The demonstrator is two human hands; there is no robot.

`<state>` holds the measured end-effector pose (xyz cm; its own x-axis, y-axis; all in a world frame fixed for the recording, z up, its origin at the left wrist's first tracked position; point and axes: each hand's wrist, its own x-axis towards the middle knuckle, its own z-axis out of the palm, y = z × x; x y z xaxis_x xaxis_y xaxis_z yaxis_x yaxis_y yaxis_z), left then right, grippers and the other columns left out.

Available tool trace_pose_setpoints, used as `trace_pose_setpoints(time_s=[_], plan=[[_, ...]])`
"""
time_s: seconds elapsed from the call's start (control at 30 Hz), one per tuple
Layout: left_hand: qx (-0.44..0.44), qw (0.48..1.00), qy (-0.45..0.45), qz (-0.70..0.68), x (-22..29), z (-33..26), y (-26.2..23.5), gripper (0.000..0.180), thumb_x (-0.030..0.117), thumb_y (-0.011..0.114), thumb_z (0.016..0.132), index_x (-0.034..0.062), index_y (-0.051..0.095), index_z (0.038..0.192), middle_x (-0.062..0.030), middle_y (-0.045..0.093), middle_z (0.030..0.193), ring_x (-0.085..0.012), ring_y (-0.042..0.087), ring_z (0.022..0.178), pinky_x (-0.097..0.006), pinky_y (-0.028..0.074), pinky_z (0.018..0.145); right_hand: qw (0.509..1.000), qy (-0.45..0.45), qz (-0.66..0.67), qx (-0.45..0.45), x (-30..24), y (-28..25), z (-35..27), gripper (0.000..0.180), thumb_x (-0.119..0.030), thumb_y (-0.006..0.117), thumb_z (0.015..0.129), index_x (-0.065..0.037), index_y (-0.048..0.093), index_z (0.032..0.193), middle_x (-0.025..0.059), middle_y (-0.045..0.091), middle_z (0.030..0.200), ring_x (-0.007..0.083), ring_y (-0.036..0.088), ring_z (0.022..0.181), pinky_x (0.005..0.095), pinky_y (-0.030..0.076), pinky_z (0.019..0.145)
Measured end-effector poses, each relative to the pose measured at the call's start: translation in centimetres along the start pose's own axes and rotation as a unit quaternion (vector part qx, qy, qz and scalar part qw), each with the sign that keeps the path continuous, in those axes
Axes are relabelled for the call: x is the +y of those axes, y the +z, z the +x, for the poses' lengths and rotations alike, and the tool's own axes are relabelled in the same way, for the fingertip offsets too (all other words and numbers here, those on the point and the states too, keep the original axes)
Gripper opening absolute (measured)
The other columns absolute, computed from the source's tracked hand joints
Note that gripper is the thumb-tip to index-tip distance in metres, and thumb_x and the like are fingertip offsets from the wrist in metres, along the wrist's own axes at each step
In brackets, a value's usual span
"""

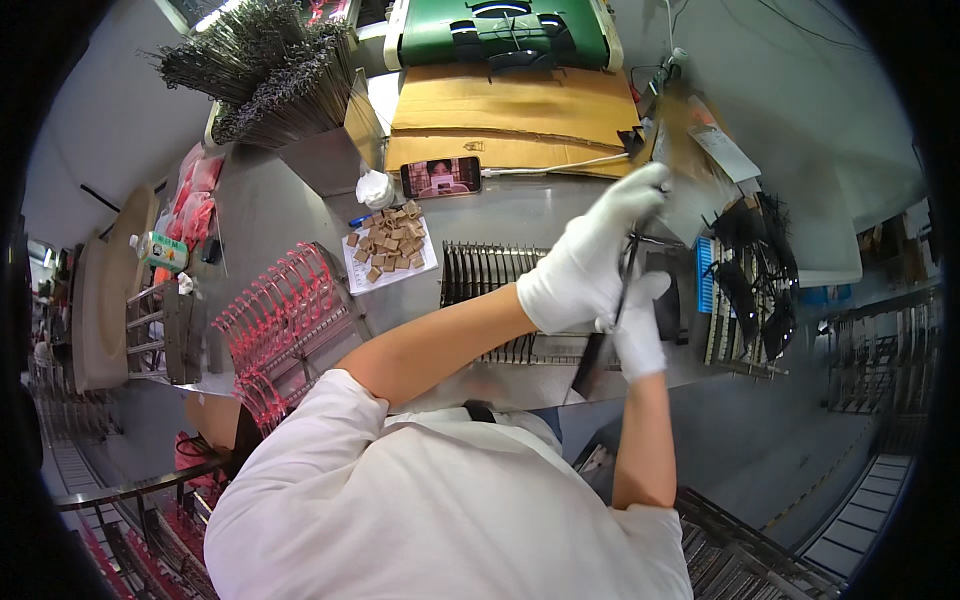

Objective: The person repeatedly picks up black plastic parts and metal rods, then inserts the rods into the parts and places them into a metal rack. The person also handles red plastic clips and a metal frame, moving them around the workbench.

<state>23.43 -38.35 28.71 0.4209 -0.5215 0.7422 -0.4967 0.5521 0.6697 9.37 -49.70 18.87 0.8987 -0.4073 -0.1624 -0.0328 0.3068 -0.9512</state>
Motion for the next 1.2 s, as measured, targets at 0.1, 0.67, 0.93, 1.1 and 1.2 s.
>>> trace_pose_setpoints(time_s=[0.1,0.67,0.93,1.1,1.2], plan=[[-0.195,0.963,-0.023,0.183,2.3,1.6,-2.6,0.069,-0.001,0.075,0.067,0.0062,0.055,0.132,-0.0215,0.054,0.136,-0.038,0.059,0.121,-0.043,0.05,0.104,0.996,-0.007,-0.093,-0.011,1.8,-0.1,2.7,0.067,-0.038,0.063,0.095,-0.009,0.041,0.152,0.0159,0.059,0.127,0.0243,0.062,0.111,0.0367,0.051,0.095],[0.175,0.939,-0.132,-0.265,8.2,-6.9,-21.6,0.086,0.006,0.075,0.083,0.0196,0.031,0.155,-0.0195,0.041,0.148,-0.0333,0.048,0.125,-0.037,0.046,0.092,0.958,0.229,-0.171,-0.011,5.7,4.9,1.7,0.059,-0.056,0.05,0.1,-0.008,0.063,0.133,0.0043,0.07,0.078,0.0122,0.064,0.065,0.0277,0.051,0.055],[0.188,0.949,-0.125,-0.22,8.8,-6.6,-20.8,0.09,0.009,0.076,0.082,0.0188,0.029,0.158,-0.0207,0.044,0.148,-0.0342,0.05,0.125,-0.036,0.046,0.094,0.75,0.114,-0.651,-0.038,2.2,7.6,1.3,0.086,-0.068,0.043,0.1,-0.007,0.029,0.159,0.0264,0.071,0.083,0.0413,0.072,0.08,0.0517,0.055,0.072],[0.104,0.941,-0.109,-0.304,8.2,-5.7,-19.5,0.087,0.007,0.077,0.081,0.0157,0.031,0.155,-0.0205,0.047,0.145,-0.0337,0.054,0.123,-0.04,0.05,0.097,0.704,-0.141,-0.696,0.011,-0.9,7.0,1.7,0.097,-0.054,0.071,0.089,-0.008,0.025,0.161,0.022,0.064,0.117,0.0366,0.066,0.103,0.0451,0.056,0.085],[0.118,0.871,-0.255,-0.403,7.5,-5.8,-17.0,0.059,0.02,0.068,0.088,0.0109,0.044,0.141,-0.0228,0.054,0.134,-0.0419,0.058,0.114,-0.047,0.052,0.095,0.716,-0.39,-0.577,0.05,-5.2,10.3,1.5,0.11,-0.042,0.085,0.078,-0.007,0.024,0.162,0.0216,0.062,0.121,0.0379,0.063,0.107,0.0438,0.054,0.091]])
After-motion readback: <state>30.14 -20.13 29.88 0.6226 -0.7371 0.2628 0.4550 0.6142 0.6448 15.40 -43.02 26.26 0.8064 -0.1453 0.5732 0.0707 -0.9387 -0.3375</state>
